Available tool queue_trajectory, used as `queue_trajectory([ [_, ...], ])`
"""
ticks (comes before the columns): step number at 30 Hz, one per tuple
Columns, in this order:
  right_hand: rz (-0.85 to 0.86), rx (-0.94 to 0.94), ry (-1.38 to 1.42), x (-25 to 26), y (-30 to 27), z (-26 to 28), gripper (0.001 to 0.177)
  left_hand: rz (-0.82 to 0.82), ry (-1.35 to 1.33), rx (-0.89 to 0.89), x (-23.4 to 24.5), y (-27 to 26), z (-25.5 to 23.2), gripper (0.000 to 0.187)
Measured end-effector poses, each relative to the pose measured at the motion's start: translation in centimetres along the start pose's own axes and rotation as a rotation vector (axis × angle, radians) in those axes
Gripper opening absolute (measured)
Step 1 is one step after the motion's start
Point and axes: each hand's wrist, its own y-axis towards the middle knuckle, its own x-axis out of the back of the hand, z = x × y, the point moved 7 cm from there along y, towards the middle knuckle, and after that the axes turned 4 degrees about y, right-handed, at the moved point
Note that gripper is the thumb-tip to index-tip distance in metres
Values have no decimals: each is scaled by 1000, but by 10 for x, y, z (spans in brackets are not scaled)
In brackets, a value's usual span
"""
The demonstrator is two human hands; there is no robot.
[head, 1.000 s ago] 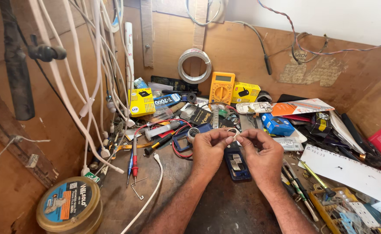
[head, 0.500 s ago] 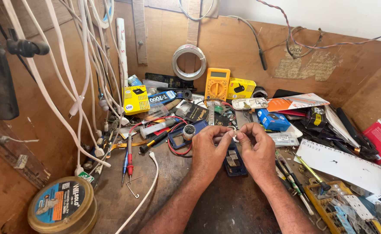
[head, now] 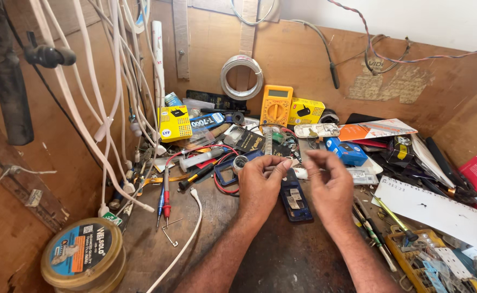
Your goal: The person disassembles a blue feature phone, removes the battery, and applies adhesive tape to the internal components. They then reassemble the phone and press the power button to test it.
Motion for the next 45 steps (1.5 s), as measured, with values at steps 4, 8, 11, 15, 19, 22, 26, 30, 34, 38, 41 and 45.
queue_trajectory([
  [4,18,169,-205,-4,-6,27,16,3,-8,-29,-3,0,1,22],
  [8,-21,210,-278,-2,-6,37,11,-3,51,-121,-1,-1,-5,21],
  [11,-12,201,-290,-2,-6,38,9,2,116,-175,0,-3,-12,20],
  [15,6,260,-360,-3,-8,43,8,8,235,-246,2,-6,-24,18],
  [19,21,309,-416,-2,-8,47,8,58,372,-272,0,-9,-33,19],
  [22,52,361,-444,-2,-9,52,9,44,445,-339,1,-12,-40,18],
  [26,70,377,-493,-5,-10,53,10,51,442,-422,0,-14,-42,18],
  [30,86,401,-539,-6,-10,53,12,70,476,-471,-4,-14,-39,17],
  [34,114,396,-580,-8,-11,52,12,65,479,-524,-4,-15,-40,13],
  [38,103,339,-582,-8,-9,47,12,85,512,-545,-6,-15,-40,12],
  [41,83,259,-532,-5,-7,38,12,92,505,-564,-6,-16,-41,11],
  [45,67,216,-477,-5,-6,24,12,99,510,-544,-6,-15,-43,12],
])
